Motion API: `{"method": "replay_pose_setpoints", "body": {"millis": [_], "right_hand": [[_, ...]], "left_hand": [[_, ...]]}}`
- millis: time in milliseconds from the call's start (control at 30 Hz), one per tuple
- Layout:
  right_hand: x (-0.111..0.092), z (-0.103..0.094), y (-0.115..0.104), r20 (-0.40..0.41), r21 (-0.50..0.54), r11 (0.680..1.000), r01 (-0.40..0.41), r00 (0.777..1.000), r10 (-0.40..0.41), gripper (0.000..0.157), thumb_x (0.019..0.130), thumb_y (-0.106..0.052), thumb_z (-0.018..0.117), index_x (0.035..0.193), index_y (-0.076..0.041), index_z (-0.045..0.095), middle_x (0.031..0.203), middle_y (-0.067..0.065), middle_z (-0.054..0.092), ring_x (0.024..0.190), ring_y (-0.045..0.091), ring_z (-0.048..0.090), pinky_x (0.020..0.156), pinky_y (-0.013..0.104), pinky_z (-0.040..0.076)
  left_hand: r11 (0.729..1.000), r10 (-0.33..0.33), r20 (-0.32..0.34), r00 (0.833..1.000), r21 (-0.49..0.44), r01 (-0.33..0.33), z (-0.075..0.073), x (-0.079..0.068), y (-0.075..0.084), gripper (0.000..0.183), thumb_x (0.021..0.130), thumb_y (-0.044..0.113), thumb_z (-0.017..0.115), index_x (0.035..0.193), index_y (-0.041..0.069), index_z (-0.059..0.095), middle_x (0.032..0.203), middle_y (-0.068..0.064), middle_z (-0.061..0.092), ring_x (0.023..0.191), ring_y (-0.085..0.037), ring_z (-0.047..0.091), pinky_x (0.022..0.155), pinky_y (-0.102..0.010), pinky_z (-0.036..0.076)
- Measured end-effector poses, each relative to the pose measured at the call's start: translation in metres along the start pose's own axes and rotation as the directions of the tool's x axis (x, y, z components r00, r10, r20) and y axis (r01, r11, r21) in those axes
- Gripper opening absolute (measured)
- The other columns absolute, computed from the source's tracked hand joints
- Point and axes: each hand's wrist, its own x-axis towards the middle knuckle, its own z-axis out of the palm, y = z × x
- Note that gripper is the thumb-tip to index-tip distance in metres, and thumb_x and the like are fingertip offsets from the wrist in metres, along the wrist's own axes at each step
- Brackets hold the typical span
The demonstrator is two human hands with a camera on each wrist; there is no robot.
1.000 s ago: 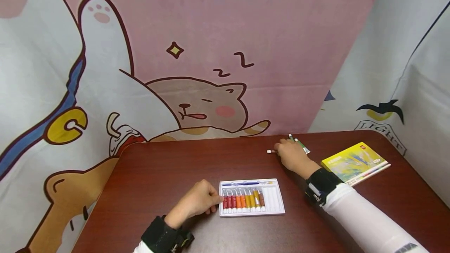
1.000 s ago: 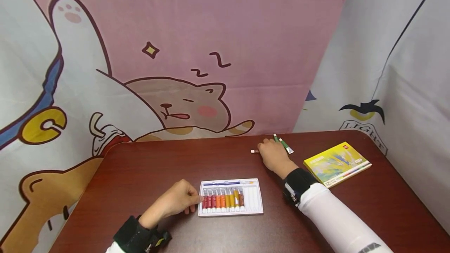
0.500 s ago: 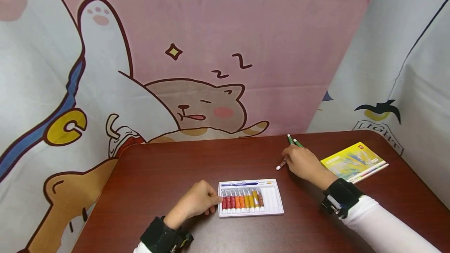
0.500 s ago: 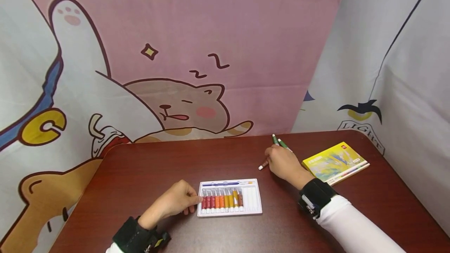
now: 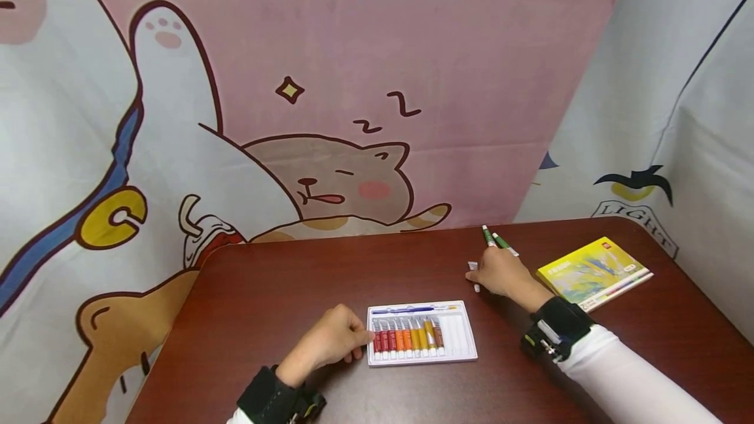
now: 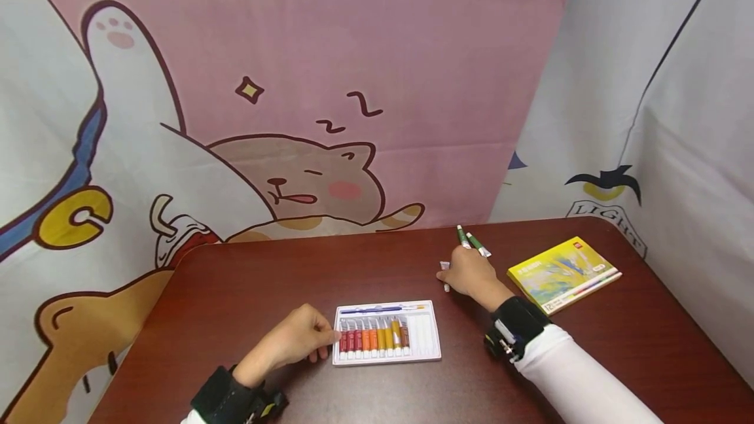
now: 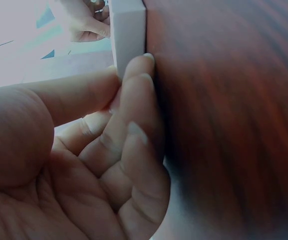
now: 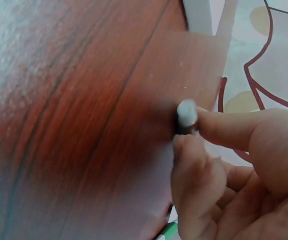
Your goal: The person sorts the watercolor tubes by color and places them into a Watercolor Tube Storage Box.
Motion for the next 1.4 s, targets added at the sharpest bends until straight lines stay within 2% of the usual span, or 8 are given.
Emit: {"method": "replay_pose_setpoints", "body": {"millis": [100, 200, 467, 700, 833, 1000, 1200, 1400], "right_hand": [[-0.002, -0.002, -0.001, 0.063, 0.051, 0.998, -0.023, 0.998, 0.019, 0.033, 0.078, -0.024, 0.073, 0.051, -0.009, 0.06, 0.041, -0.001, 0.051, 0.037, 0.014, 0.05, 0.036, 0.025, 0.039], [-0.006, -0.003, -0.003, 0.089, 0.079, 0.996, -0.035, 0.996, 0.028, 0.029, 0.077, -0.019, 0.072, 0.053, -0.007, 0.06, 0.042, 0.0, 0.052, 0.037, 0.014, 0.051, 0.036, 0.025, 0.042], [-0.017, -0.003, -0.005, 0.051, 0.146, 0.989, 0.009, 0.999, -0.016, 0.034, 0.079, -0.021, 0.066, 0.048, -0.011, 0.057, 0.041, -0.004, 0.05, 0.037, 0.011, 0.044, 0.036, 0.023, 0.03], [-0.04, -0.009, -0.023, 0.019, 0.286, 0.958, -0.009, 1.0, 0.004, 0.025, 0.079, -0.019, 0.067, 0.058, -0.008, 0.06, 0.049, -0.001, 0.054, 0.042, 0.012, 0.048, 0.039, 0.027, 0.038], [-0.056, -0.007, -0.034, 0.005, 0.32, 0.947, 0.011, 1.0, -0.014, 0.024, 0.08, -0.017, 0.067, 0.059, -0.008, 0.06, 0.049, -0.001, 0.052, 0.042, 0.011, 0.046, 0.039, 0.025, 0.036], [-0.071, 0.001, -0.047, -0.041, 0.319, 0.946, 0.055, 0.998, -0.044, 0.023, 0.078, -0.018, 0.07, 0.058, -0.011, 0.061, 0.049, -0.004, 0.05, 0.045, 0.009, 0.043, 0.041, 0.024, 0.034], [-0.085, 0.01, -0.06, -0.064, 0.271, 0.958, 0.097, 0.994, -0.083, 0.031, 0.076, -0.019, 0.073, 0.051, -0.018, 0.055, 0.047, -0.009, 0.044, 0.045, 0.007, 0.037, 0.042, 0.023, 0.028], [-0.094, 0.022, -0.065, -0.077, 0.219, 0.964, 0.149, 0.988, -0.136, 0.038, 0.075, -0.019, 0.074, 0.045, -0.021, 0.05, 0.044, -0.014, 0.037, 0.043, 0.004, 0.032, 0.041, 0.022, 0.024]], "left_hand": [[1.0, 0.002, -0.002, 1.0, 0.002, -0.002, 0.001, 0.0, 0.0, 0.036, 0.086, 0.026, 0.068, 0.053, 0.011, 0.064, 0.048, -0.002, 0.06, 0.04, -0.016, 0.054, 0.036, -0.023, 0.033], [1.0, 0.0, 0.0, 1.0, 0.0, 0.0, 0.0, 0.0, 0.0, 0.036, 0.086, 0.026, 0.068, 0.053, 0.011, 0.064, 0.049, -0.002, 0.06, 0.04, -0.017, 0.054, 0.036, -0.024, 0.034], [1.0, 0.004, 0.009, 1.0, 0.001, -0.004, -0.002, -0.001, 0.002, 0.036, 0.086, 0.025, 0.067, 0.054, 0.011, 0.065, 0.05, -0.004, 0.061, 0.042, -0.019, 0.056, 0.04, -0.026, 0.038], [1.0, 0.001, 0.009, 1.0, -0.006, -0.001, -0.002, 0.0, 0.001, 0.032, 0.086, 0.024, 0.068, 0.056, 0.013, 0.066, 0.05, -0.004, 0.061, 0.043, -0.02, 0.057, 0.041, -0.028, 0.041], [1.0, 0.002, 0.008, 1.0, -0.008, -0.002, -0.001, 0.001, 0.0, 0.032, 0.086, 0.024, 0.068, 0.056, 0.013, 0.066, 0.05, -0.003, 0.061, 0.042, -0.02, 0.056, 0.041, -0.028, 0.041], [1.0, 0.007, 0.006, 1.0, -0.015, -0.006, -0.001, 0.0, -0.001, 0.032, 0.086, 0.023, 0.068, 0.056, 0.013, 0.066, 0.049, -0.003, 0.061, 0.042, -0.019, 0.056, 0.04, -0.027, 0.04], [1.0, 0.007, 0.013, 1.0, -0.005, -0.007, -0.001, 0.0, 0.0, 0.033, 0.086, 0.024, 0.067, 0.056, 0.012, 0.065, 0.05, -0.004, 0.061, 0.042, -0.019, 0.056, 0.04, -0.027, 0.041], [1.0, 0.005, 0.014, 1.0, 0.002, -0.005, -0.001, 0.0, 0.001, 0.033, 0.086, 0.025, 0.067, 0.056, 0.012, 0.065, 0.051, -0.004, 0.061, 0.043, -0.02, 0.057, 0.042, -0.028, 0.042]]}}
